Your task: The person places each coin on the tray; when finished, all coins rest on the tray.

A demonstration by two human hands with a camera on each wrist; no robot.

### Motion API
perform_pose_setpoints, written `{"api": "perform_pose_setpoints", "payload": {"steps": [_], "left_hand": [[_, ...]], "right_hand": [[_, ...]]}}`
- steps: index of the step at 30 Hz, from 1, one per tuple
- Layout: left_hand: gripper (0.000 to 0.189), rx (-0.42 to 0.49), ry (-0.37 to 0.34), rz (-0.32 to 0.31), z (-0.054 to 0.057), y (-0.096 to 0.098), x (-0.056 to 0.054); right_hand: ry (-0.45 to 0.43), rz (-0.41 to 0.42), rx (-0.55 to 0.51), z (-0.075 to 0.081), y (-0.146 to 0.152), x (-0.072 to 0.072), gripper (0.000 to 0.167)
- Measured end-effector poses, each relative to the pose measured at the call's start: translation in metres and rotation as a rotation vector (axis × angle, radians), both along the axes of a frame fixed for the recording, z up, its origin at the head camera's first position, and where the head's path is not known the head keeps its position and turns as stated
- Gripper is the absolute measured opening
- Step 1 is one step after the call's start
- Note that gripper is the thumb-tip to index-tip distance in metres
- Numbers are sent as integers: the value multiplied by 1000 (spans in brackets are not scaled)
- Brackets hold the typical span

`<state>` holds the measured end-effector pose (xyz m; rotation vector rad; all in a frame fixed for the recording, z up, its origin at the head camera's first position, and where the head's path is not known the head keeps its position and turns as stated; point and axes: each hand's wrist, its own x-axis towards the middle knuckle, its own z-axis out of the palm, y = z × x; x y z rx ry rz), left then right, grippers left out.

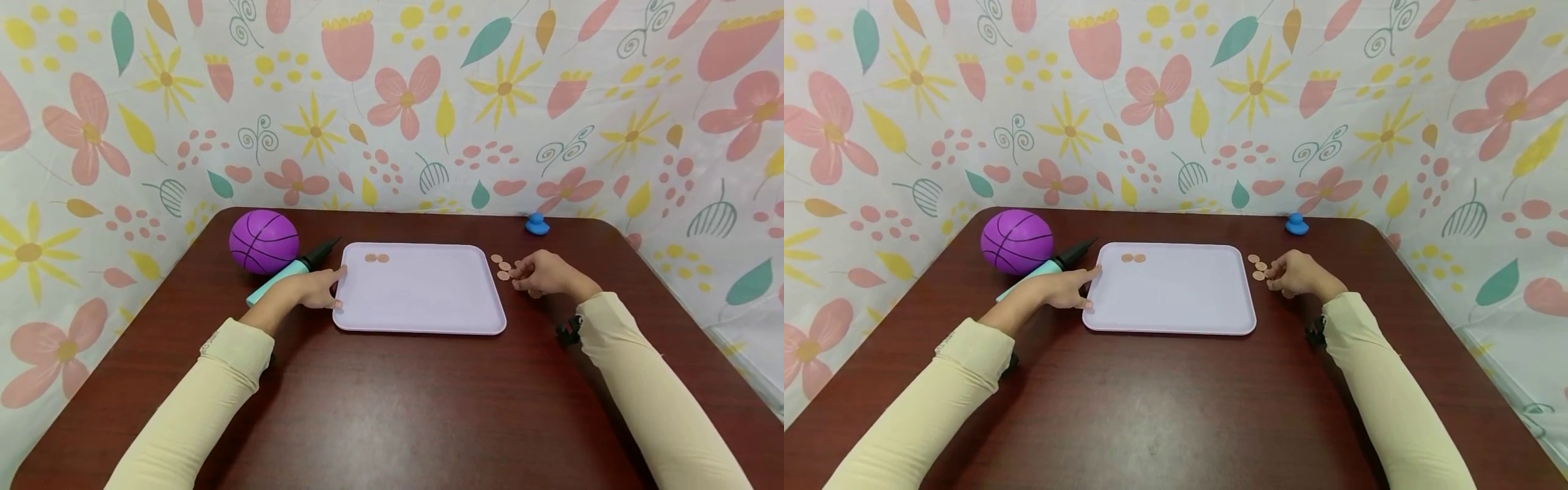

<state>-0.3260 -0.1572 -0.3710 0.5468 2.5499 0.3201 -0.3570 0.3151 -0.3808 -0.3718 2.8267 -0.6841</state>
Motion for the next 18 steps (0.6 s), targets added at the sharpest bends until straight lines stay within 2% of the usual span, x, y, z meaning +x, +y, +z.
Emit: {"api": "perform_pose_setpoints", "payload": {"steps": [4, 13, 18], "left_hand": [[87, -1, -2, 0, -1, 0, 0], [86, 1, -1, -4, -2, 0, 1], [85, 3, 10, -7, -1, 1, 1]], "right_hand": [[8, 9, 4, 1, -1, 2, 23], [-102, -45, -4, 4, 2, 2, 18], [-104, -57, -12, 3, 5, 2, 19]]}}
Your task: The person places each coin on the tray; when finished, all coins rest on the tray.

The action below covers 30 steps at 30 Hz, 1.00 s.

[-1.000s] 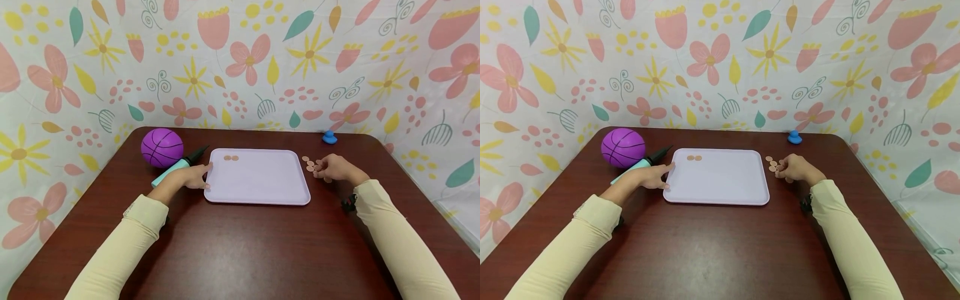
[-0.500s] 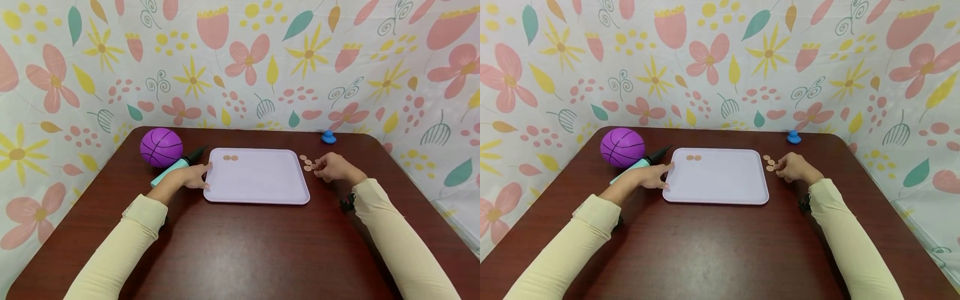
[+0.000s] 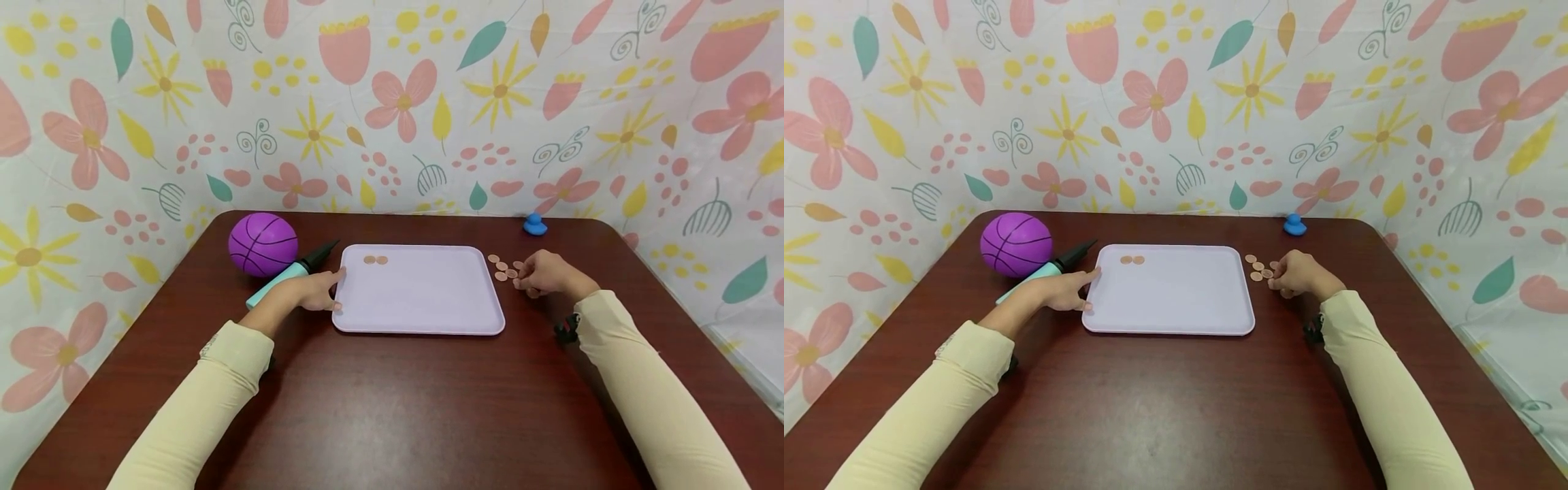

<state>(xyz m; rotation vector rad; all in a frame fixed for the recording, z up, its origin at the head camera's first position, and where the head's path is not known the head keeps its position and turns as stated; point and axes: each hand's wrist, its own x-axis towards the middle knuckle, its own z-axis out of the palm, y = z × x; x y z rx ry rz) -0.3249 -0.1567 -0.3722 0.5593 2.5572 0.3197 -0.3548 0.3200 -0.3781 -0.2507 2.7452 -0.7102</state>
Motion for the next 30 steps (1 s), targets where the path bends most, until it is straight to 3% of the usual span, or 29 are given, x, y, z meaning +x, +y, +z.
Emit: {"api": "perform_pose_setpoints", "payload": {"steps": [11, 17, 26, 30], "left_hand": [[85, 6, 7, -11, -2, 1, 0], [85, 6, 5, -10, -2, -1, 0], [85, 6, 11, -8, -2, -1, -1], [85, 6, 14, -14, -2, 0, 0]], "right_hand": [[70, 16, -52, -5, 4, 2, 27], [25, 58, -43, 0, 1, 2, 26], [62, 88, 49, 2, -2, -2, 28], [136, 105, 97, 4, -4, -4, 26]]}}
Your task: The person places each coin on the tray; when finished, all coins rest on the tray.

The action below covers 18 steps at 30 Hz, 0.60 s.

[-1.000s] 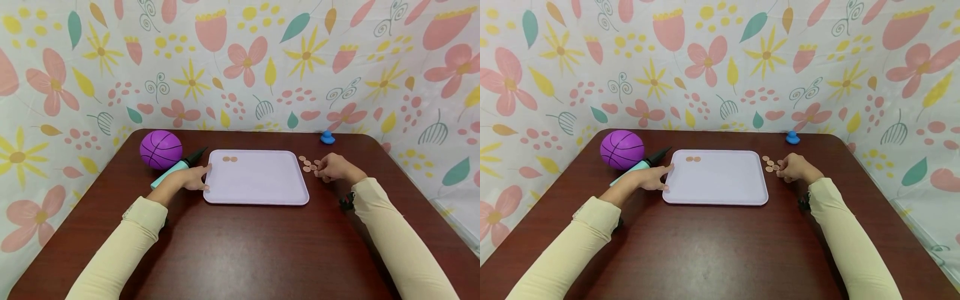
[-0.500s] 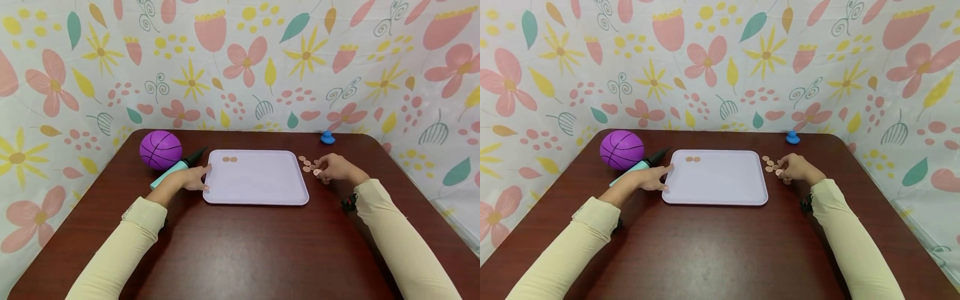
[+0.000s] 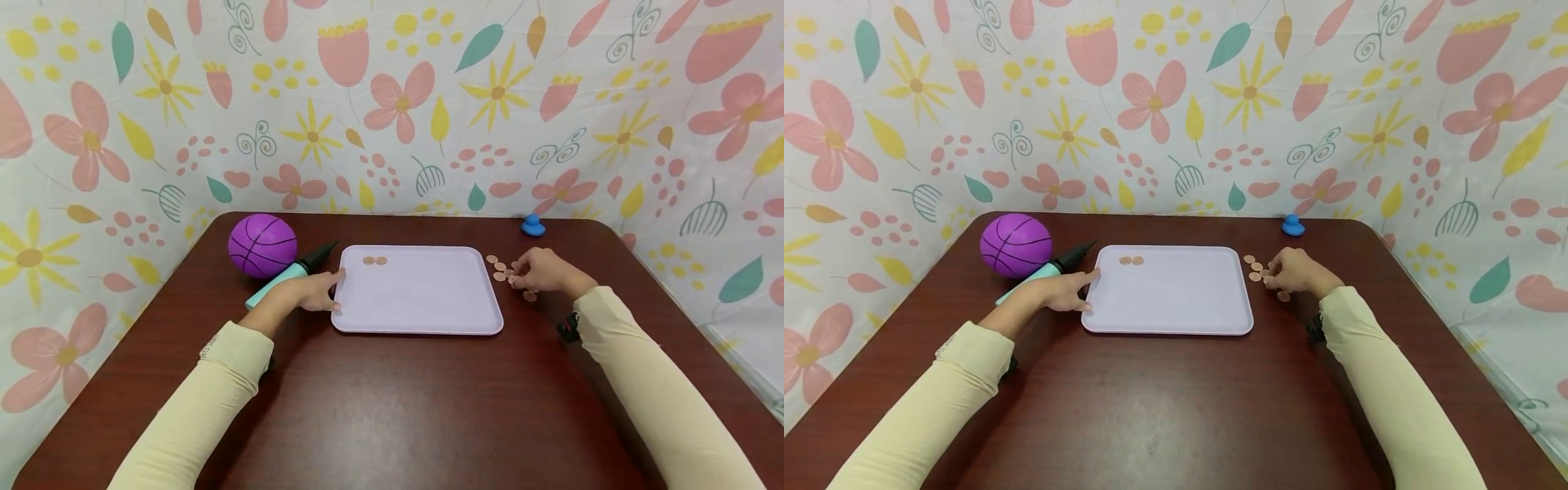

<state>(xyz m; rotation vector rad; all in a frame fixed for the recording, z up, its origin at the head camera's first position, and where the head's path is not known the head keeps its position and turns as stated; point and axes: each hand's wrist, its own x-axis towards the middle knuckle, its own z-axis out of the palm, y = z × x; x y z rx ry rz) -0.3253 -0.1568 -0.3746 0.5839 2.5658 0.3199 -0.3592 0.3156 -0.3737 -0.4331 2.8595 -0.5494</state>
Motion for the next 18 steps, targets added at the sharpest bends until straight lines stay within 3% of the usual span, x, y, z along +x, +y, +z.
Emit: {"api": "perform_pose_setpoints", "payload": {"steps": [7, 18], "left_hand": [[85, 4, -8, 16, 3, -1, 2], [85, -1, 2, 12, 2, -1, 1]], "right_hand": [[116, 79, -41, 9, -25, -5, 25], [109, 97, -67, 10, -74, -23, 25]]}}
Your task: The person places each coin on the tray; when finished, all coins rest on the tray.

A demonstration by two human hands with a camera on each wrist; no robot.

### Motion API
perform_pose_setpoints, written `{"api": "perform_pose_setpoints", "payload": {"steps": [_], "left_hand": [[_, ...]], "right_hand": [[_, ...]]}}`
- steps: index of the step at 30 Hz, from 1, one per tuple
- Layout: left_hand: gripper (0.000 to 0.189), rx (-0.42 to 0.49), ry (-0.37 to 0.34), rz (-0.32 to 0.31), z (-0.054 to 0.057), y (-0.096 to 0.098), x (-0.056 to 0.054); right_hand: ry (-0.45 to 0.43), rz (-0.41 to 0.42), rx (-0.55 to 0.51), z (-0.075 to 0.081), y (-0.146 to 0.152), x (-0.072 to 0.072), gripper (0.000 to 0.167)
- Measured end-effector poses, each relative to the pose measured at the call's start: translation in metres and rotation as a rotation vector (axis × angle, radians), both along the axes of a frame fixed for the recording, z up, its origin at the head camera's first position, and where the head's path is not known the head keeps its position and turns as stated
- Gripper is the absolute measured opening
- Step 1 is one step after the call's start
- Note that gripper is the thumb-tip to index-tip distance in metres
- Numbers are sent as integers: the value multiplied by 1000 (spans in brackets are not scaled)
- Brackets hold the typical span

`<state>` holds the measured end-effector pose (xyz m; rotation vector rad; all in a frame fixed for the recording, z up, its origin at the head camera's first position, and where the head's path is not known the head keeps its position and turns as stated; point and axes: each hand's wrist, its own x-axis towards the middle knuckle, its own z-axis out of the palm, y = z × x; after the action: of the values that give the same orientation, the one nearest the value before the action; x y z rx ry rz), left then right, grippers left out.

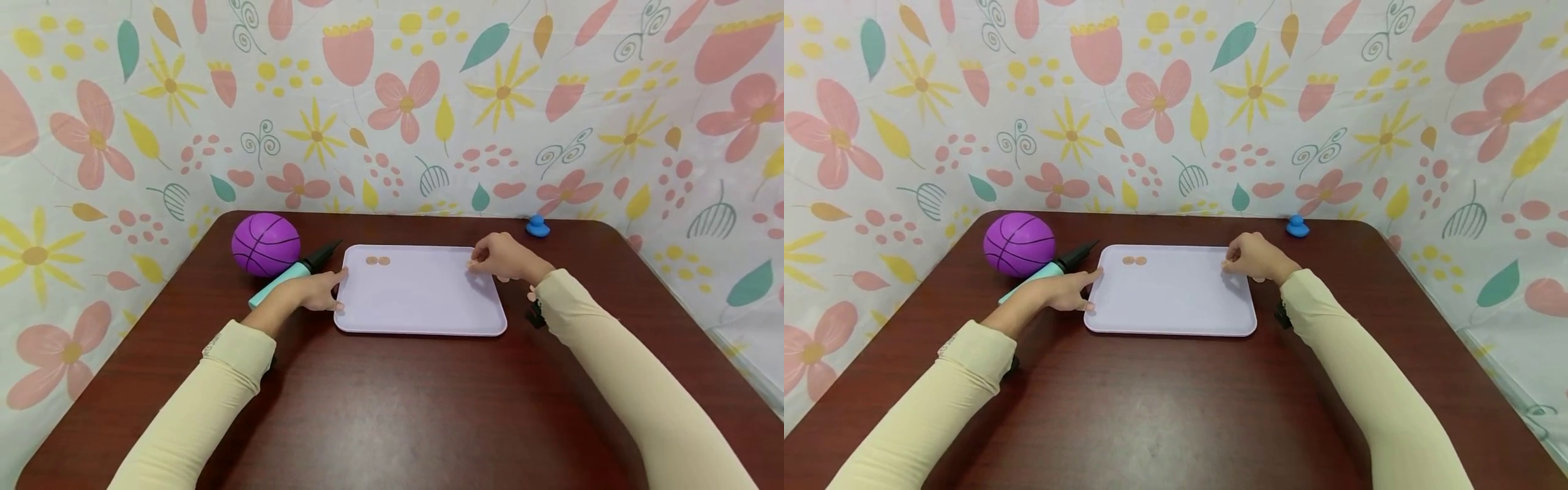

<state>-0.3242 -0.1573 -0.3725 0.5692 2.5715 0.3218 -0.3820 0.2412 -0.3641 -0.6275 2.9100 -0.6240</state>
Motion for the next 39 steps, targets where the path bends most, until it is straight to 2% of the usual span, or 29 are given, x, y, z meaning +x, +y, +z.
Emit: {"api": "perform_pose_setpoints", "payload": {"steps": [5, 12, 30, 39], "left_hand": [[85, 1, -4, 7, 0, 0, 0], [85, 2, -14, 13, 0, 0, 1], [86, 9, -16, 24, 0, -2, 0], [86, 26, -2, -4, -2, -2, -1]], "right_hand": [[25, 46, 23, 3, -21, -6, 20], [39, 92, 55, -2, -47, -17, 18], [-46, 129, 152, -10, -110, -37, 22], [-77, 126, 122, -12, -129, -38, 20]]}}
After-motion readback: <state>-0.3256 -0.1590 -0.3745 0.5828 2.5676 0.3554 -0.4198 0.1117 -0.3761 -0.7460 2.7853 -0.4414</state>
